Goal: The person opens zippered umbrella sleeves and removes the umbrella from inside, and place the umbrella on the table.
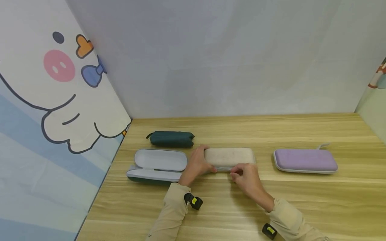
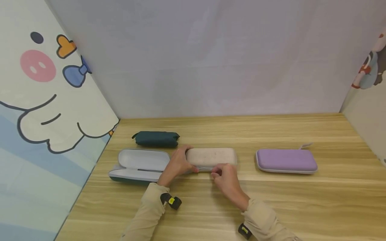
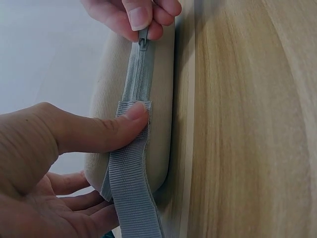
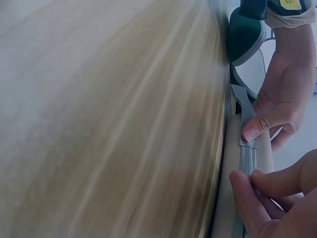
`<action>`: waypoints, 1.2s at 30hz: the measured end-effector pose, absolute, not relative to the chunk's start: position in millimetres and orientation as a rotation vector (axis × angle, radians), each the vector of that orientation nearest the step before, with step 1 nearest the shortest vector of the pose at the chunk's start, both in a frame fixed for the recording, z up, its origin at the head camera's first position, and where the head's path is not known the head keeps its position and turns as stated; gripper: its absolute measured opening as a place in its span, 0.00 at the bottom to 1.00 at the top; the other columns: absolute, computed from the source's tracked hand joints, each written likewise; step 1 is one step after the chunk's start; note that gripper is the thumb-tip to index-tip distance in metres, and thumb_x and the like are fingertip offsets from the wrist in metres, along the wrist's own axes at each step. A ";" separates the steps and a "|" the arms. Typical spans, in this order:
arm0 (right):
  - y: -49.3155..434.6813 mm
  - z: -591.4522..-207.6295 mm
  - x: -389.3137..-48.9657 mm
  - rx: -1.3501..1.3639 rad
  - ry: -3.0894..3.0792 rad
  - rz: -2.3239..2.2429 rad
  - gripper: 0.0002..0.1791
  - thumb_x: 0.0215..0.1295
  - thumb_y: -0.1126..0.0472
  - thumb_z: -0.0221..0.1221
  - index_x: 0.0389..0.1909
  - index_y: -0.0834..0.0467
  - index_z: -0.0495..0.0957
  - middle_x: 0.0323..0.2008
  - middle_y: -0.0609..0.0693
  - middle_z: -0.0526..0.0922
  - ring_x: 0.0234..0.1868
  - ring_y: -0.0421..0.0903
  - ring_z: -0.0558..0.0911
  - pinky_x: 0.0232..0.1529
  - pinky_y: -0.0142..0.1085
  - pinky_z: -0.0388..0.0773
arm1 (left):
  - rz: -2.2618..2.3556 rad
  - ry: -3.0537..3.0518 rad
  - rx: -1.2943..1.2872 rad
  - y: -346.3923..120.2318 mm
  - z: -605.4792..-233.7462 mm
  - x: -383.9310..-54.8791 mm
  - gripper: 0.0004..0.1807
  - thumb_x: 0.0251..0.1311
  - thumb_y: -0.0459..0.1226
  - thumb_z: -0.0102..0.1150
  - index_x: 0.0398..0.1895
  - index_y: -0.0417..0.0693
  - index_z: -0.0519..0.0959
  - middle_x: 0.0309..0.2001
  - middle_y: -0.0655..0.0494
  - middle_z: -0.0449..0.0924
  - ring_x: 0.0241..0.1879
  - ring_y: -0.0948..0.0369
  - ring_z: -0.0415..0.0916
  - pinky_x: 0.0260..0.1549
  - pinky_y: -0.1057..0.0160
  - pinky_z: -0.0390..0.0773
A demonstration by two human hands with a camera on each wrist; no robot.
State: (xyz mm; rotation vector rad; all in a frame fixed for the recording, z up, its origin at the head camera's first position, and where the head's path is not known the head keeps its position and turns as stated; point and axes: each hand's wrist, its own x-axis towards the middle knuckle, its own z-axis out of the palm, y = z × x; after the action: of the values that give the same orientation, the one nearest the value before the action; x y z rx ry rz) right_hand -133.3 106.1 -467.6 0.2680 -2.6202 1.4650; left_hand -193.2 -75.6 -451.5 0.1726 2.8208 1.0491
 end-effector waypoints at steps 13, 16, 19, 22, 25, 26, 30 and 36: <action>93.0 -465.0 -135.9 0.322 -2.612 1.460 0.07 0.46 0.81 0.60 0.21 0.68 0.81 0.18 0.53 0.81 0.18 0.41 0.77 0.22 0.29 0.73 | 1.049 2.836 0.192 -74.2 -449.4 -192.3 0.47 0.27 0.37 0.83 0.58 0.41 0.70 0.53 0.45 0.75 0.54 0.50 0.71 0.53 0.54 0.70; 88.4 -466.2 -138.1 0.334 -2.610 1.428 0.07 0.45 0.81 0.61 0.20 0.67 0.82 0.17 0.52 0.81 0.18 0.40 0.76 0.23 0.30 0.72 | 1.050 2.836 0.200 -73.8 -449.3 -192.7 0.47 0.26 0.36 0.83 0.58 0.41 0.71 0.53 0.46 0.75 0.53 0.50 0.71 0.53 0.54 0.70; 83.3 -466.9 -139.9 0.354 -2.606 1.394 0.08 0.43 0.81 0.61 0.18 0.66 0.82 0.16 0.51 0.81 0.19 0.40 0.76 0.24 0.31 0.72 | 1.055 2.833 0.206 -73.6 -449.3 -193.1 0.47 0.26 0.36 0.83 0.57 0.41 0.71 0.52 0.47 0.75 0.53 0.51 0.71 0.52 0.54 0.70; 78.3 -467.2 -141.3 0.371 -2.604 1.370 0.08 0.43 0.80 0.62 0.18 0.66 0.82 0.18 0.51 0.81 0.21 0.41 0.76 0.26 0.32 0.73 | 1.060 2.830 0.203 -73.8 -449.1 -193.6 0.47 0.26 0.36 0.83 0.57 0.41 0.71 0.52 0.46 0.75 0.52 0.51 0.71 0.52 0.54 0.70; 74.7 -467.1 -142.1 0.363 -2.606 1.361 0.08 0.44 0.80 0.62 0.18 0.65 0.82 0.19 0.51 0.82 0.23 0.42 0.77 0.27 0.34 0.74 | 1.059 2.833 0.203 -74.4 -448.9 -194.6 0.47 0.25 0.36 0.83 0.57 0.41 0.71 0.52 0.46 0.75 0.53 0.50 0.71 0.53 0.54 0.70; 73.9 -467.2 -142.3 0.357 -2.609 1.356 0.08 0.44 0.80 0.63 0.18 0.65 0.82 0.19 0.51 0.82 0.23 0.42 0.77 0.27 0.34 0.74 | 1.058 2.833 0.202 -74.6 -448.9 -195.0 0.47 0.24 0.36 0.84 0.57 0.41 0.71 0.52 0.46 0.75 0.52 0.50 0.71 0.53 0.54 0.70; 72.7 -466.7 -142.0 0.338 -2.611 1.344 0.08 0.43 0.80 0.63 0.18 0.65 0.82 0.18 0.51 0.82 0.23 0.42 0.78 0.28 0.35 0.74 | 1.062 2.832 0.214 -75.4 -448.8 -195.9 0.47 0.23 0.35 0.84 0.56 0.42 0.71 0.51 0.46 0.76 0.51 0.50 0.72 0.52 0.53 0.71; 76.4 -465.4 -139.7 0.352 -2.637 1.385 0.07 0.45 0.79 0.65 0.19 0.65 0.83 0.21 0.52 0.83 0.25 0.43 0.79 0.28 0.35 0.77 | 1.084 2.813 0.238 -76.2 -450.6 -195.5 0.47 0.23 0.35 0.84 0.56 0.44 0.70 0.51 0.47 0.75 0.51 0.51 0.72 0.51 0.53 0.71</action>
State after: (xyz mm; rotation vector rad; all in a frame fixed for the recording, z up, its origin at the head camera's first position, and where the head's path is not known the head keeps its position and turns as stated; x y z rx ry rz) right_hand -139.7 76.4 -465.4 0.3521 -2.6367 1.3850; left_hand -195.5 -76.2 -450.6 0.2378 2.8133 1.0835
